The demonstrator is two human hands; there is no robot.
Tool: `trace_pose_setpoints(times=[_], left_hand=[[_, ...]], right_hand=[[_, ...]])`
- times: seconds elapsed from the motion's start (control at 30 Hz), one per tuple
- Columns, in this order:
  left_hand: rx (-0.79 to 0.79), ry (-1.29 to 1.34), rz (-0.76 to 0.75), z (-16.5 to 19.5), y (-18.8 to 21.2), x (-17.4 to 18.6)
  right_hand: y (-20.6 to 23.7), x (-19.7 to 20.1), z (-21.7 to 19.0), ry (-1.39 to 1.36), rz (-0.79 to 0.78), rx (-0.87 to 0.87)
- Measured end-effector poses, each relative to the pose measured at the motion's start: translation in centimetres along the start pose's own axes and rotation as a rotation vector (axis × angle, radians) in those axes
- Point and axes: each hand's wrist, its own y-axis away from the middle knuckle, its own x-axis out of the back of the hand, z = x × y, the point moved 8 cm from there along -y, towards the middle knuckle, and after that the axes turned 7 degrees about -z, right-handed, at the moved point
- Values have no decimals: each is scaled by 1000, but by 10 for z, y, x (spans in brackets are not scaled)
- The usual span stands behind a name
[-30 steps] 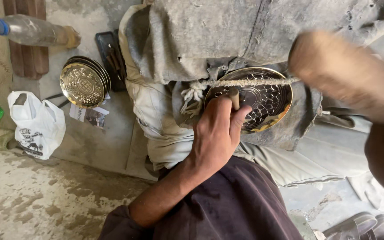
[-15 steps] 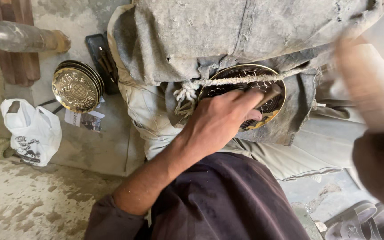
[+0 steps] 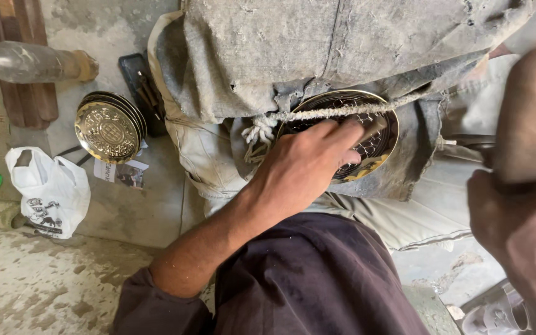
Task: The person sits on the floor and decorates a brass plate by hand, holding a punch against the metal and striking it repeatedly with a wooden mallet to emboss patterns, repositioning the plate and punch as they work across the surface. Finished plates lie beside them on the floor.
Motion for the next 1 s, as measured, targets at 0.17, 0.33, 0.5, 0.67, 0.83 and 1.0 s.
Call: trace_pose_setpoints(times=[0.17,0.33,0.5,0.67,0.83,1.0], left_hand=[[19,39,225,6,29,14],[-116,59,456,14,45,44],[-44,104,556,11,81,77],[72,156,484,8,69,48],[24,47,521,19,80,37],[-18,141,569,36,94,64]], right_hand=[[-19,28,-66,300,-56,45],[2,52,-94,258,54,190],[44,36,-41,-487,184,-133],[53,28,-42,-185,230,-141],[39,45,-72,-256,317,-62],[28,44,-127,395,177,70]])
